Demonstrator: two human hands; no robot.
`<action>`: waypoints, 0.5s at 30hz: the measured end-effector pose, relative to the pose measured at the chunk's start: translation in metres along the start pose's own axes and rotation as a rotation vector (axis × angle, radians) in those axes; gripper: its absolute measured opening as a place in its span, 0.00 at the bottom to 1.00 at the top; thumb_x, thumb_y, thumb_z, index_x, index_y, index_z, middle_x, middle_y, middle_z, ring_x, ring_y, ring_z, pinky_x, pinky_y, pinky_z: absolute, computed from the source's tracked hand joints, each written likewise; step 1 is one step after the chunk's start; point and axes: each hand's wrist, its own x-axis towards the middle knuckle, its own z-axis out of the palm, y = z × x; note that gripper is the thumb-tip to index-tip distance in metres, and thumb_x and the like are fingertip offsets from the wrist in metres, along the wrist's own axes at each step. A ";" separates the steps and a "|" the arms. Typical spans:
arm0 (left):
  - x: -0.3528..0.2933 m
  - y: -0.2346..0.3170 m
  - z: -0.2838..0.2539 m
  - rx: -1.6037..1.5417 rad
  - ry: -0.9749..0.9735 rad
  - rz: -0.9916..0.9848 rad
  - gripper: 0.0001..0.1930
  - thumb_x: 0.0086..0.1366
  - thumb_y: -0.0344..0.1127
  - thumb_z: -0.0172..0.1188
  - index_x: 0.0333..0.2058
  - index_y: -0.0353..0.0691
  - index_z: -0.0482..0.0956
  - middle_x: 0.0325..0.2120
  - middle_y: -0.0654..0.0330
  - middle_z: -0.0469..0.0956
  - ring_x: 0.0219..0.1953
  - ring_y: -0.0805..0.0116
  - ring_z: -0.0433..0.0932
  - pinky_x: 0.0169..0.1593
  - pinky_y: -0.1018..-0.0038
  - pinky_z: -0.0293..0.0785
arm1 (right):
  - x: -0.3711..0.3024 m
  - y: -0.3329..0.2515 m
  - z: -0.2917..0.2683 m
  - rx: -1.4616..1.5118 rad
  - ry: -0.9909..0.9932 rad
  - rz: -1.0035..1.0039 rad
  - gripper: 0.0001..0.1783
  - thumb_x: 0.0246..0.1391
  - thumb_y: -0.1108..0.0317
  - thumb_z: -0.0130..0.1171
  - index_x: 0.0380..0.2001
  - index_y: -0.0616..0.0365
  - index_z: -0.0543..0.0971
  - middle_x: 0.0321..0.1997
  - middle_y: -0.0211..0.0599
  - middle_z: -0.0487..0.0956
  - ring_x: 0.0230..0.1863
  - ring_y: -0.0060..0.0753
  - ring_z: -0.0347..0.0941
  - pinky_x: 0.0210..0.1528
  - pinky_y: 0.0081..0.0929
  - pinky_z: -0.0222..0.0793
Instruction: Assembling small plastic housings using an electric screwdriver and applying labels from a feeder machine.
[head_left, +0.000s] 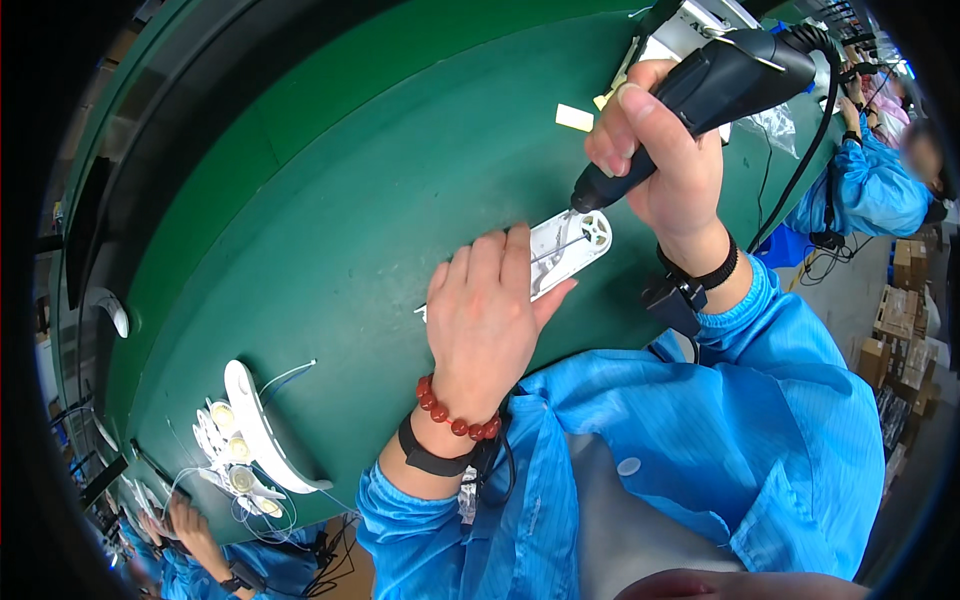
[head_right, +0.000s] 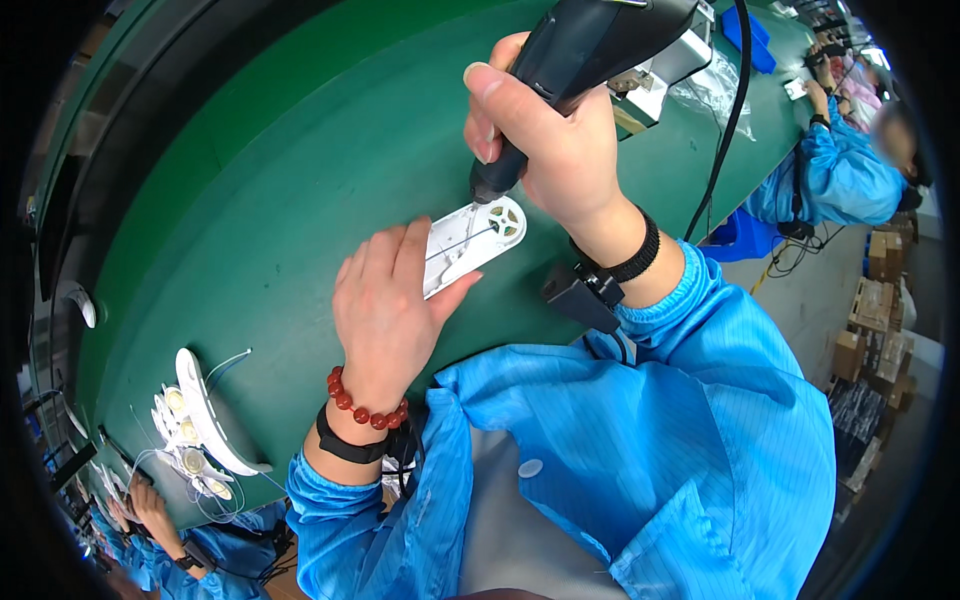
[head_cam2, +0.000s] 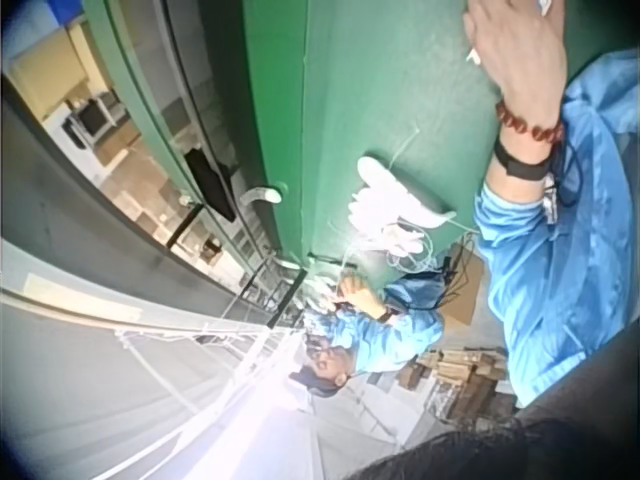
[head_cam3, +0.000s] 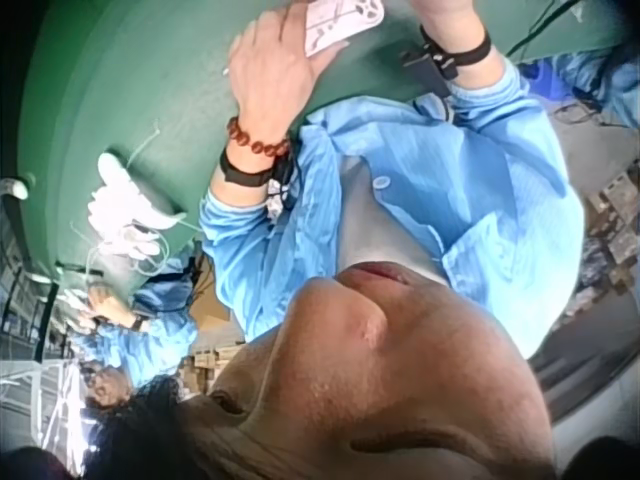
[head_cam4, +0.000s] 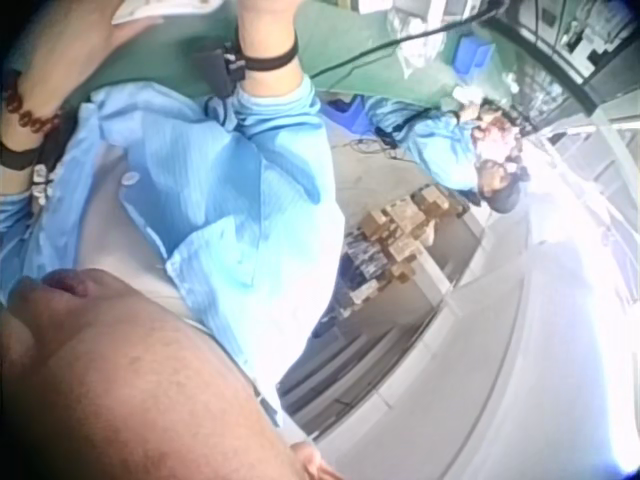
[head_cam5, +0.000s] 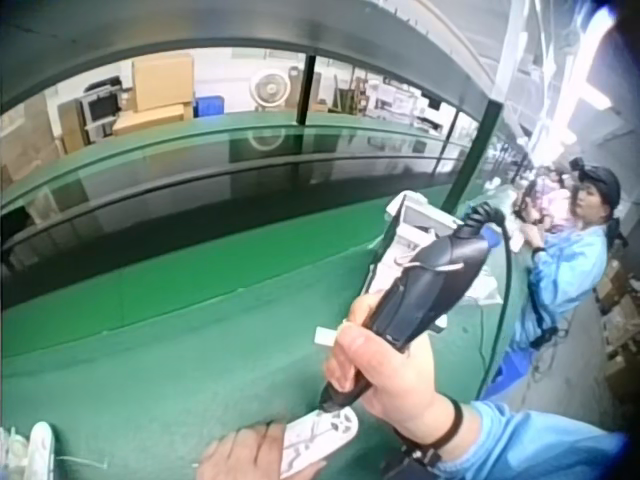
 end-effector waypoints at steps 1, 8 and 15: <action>-0.001 0.000 0.000 -0.001 -0.006 -0.004 0.31 0.50 0.49 0.74 0.48 0.34 0.79 0.40 0.55 0.79 0.38 0.58 0.79 0.40 0.65 0.73 | 0.000 0.000 -0.001 0.000 -0.004 0.002 0.06 0.63 0.68 0.54 0.35 0.56 0.69 0.21 0.31 0.68 0.20 0.24 0.64 0.27 0.27 0.62; -0.003 -0.002 0.001 -0.006 -0.002 -0.002 0.31 0.50 0.49 0.74 0.48 0.34 0.79 0.40 0.55 0.79 0.38 0.57 0.79 0.40 0.64 0.73 | -0.003 0.000 0.003 0.006 0.018 0.017 0.07 0.64 0.67 0.55 0.35 0.56 0.69 0.21 0.31 0.68 0.20 0.24 0.64 0.27 0.28 0.63; -0.007 -0.002 0.000 0.023 -0.017 0.013 0.32 0.52 0.50 0.72 0.51 0.35 0.78 0.41 0.56 0.78 0.39 0.58 0.78 0.41 0.64 0.72 | -0.012 0.000 0.002 0.037 -0.032 0.000 0.06 0.63 0.71 0.55 0.37 0.58 0.69 0.21 0.32 0.70 0.20 0.26 0.66 0.25 0.28 0.63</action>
